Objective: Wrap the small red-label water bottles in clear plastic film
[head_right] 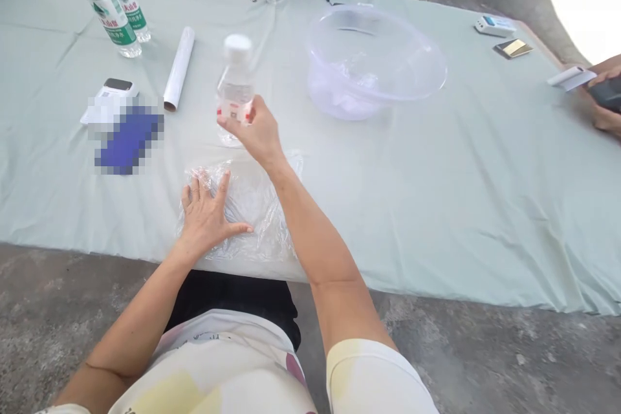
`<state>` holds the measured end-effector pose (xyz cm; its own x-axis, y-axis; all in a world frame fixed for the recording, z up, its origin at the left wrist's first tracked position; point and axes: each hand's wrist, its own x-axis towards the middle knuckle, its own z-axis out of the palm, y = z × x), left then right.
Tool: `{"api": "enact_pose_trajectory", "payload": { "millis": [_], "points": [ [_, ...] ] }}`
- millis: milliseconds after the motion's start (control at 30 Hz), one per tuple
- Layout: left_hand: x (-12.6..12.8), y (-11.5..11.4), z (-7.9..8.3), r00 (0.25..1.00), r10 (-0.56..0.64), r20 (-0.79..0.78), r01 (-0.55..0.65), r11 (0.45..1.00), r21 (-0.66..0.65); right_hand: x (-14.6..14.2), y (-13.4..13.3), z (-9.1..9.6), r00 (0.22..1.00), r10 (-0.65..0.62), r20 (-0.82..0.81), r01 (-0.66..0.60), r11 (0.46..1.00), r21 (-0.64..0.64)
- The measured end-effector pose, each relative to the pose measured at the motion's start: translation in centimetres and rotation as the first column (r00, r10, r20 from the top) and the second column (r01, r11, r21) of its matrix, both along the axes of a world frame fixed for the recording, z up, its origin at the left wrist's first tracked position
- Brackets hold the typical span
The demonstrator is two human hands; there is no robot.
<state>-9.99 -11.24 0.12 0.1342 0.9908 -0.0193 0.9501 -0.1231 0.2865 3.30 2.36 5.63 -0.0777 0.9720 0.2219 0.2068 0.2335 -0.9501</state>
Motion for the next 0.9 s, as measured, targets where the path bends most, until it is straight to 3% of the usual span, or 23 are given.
{"api": "enact_pose_trajectory", "payload": {
  "millis": [67, 133, 200, 267, 367, 433, 500, 600, 700, 800, 900],
  "points": [
    [0.0, 0.1, 0.0, 0.999, 0.018, 0.05, -0.018, 1.0, -0.013, 1.6, -3.0, 1.9, 0.992, 0.002, -0.13, -0.01, 0.998, -0.06],
    [0.0, 0.1, 0.1, 0.993, 0.026, 0.115, -0.024, 1.0, -0.016, 3.3, -6.8, 3.4, 0.978, 0.073, -0.194, -0.128, 0.949, -0.287],
    [-0.2, 0.1, 0.2, 0.983, 0.034, 0.179, -0.032, 0.999, -0.013, 4.8, -10.4, 4.1, 0.967, 0.132, -0.218, -0.23, 0.822, -0.521],
    [-0.6, 0.1, 0.4, 0.97, 0.042, 0.237, -0.038, 0.999, -0.022, 5.7, -13.0, 3.8, 0.957, 0.167, -0.237, -0.284, 0.696, -0.659],
    [-1.4, 0.1, 0.7, 0.937, 0.03, 0.348, -0.014, 0.999, -0.05, 5.7, -14.1, 2.2, 0.915, 0.296, -0.274, -0.396, 0.531, -0.749],
    [-2.0, 0.0, 0.8, 0.898, 0.002, 0.44, 0.025, 0.998, -0.056, 4.9, -13.3, 1.2, 0.882, 0.369, -0.294, -0.45, 0.472, -0.758],
    [-2.6, -0.2, 0.7, 0.857, -0.045, 0.513, 0.08, 0.996, -0.048, 3.8, -12.2, 0.4, 0.875, 0.39, -0.286, -0.458, 0.482, -0.747],
    [-3.4, -0.5, 0.3, 0.811, -0.128, 0.572, 0.152, 0.988, 0.006, 1.9, -10.8, -0.4, 0.91, 0.368, -0.19, -0.384, 0.581, -0.717],
    [-4.4, -0.8, -0.2, 0.778, -0.186, 0.6, 0.151, 0.983, 0.109, 0.0, -10.2, -1.0, 0.941, 0.336, -0.039, -0.268, 0.67, -0.693],
    [-5.6, -1.4, -0.4, 0.781, -0.173, 0.6, 0.053, 0.976, 0.213, -1.5, -10.2, -1.6, 0.959, 0.254, 0.127, -0.105, 0.732, -0.673],
    [-6.6, -2.4, -0.4, 0.848, 0.051, 0.527, -0.205, 0.95, 0.237, -2.2, -10.3, -1.8, 0.943, 0.179, 0.281, 0.041, 0.774, -0.631]
  ]
}}
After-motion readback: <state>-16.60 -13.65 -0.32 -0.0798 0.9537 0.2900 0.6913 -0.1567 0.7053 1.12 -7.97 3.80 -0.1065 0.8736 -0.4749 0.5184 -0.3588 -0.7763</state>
